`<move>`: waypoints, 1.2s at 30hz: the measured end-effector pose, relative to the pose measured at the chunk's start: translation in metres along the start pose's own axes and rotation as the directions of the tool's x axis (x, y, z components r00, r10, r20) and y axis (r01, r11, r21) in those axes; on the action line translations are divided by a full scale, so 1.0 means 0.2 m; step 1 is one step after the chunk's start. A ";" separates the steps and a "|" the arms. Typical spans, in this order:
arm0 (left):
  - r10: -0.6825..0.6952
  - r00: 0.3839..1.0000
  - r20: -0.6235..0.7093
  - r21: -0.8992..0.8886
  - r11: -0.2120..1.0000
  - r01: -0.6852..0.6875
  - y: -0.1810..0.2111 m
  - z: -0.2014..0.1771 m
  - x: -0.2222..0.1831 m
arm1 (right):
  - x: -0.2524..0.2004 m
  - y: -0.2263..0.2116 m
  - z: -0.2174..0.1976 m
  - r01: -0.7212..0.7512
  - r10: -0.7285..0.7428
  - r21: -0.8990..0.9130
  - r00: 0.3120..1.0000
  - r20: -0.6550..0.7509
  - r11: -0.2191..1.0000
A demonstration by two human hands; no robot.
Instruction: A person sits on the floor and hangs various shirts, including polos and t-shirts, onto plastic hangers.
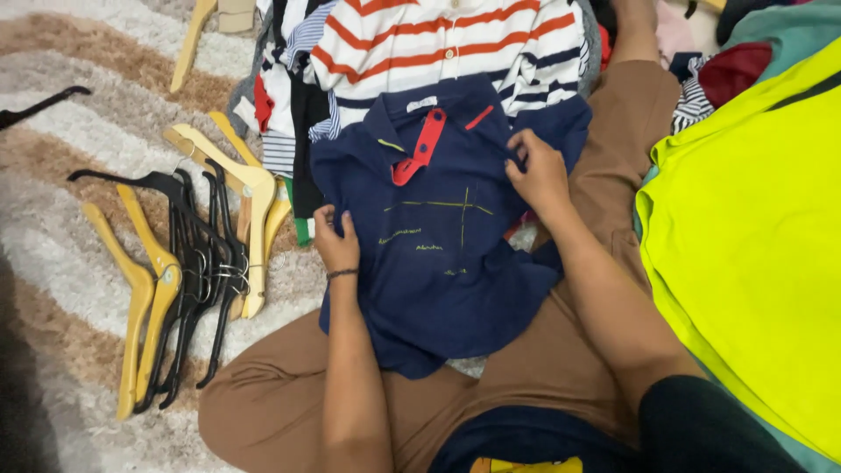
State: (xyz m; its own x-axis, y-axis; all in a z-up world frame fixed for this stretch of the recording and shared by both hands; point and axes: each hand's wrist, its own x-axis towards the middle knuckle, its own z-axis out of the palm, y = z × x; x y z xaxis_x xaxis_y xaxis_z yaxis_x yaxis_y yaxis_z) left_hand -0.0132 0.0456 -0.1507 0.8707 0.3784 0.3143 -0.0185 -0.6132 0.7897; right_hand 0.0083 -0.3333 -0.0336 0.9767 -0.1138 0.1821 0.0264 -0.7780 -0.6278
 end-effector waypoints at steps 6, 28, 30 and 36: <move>-0.267 0.933 0.240 0.168 0.958 0.231 0.18 -0.41 0.07 | -0.07 0.15 -0.01 -0.199 0.215 -0.196 0.974 0.064 0.960; 0.190 0.955 0.230 -0.006 0.981 -0.193 0.48 0.05 -0.22 | -0.10 -0.05 0.11 0.015 -0.041 0.328 0.997 0.072 0.945; 0.061 0.984 0.166 -0.080 0.996 -0.049 0.39 0.05 -0.24 | -0.11 -0.06 0.06 0.058 -0.065 0.409 0.998 0.004 0.911; 0.018 0.925 0.380 0.057 0.997 -0.042 0.36 0.08 -0.23 | -0.07 0.11 0.17 -0.206 0.230 -0.103 0.901 0.367 0.973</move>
State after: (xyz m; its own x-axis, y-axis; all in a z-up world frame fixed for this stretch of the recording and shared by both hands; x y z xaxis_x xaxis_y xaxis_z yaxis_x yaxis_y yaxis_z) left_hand -0.0462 -0.0268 -0.1168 0.9917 0.0755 0.1042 -0.0274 -0.6672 0.7444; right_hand 0.0035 -0.3270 -0.0756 0.9645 -0.0549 -0.2583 -0.1980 -0.7974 -0.5701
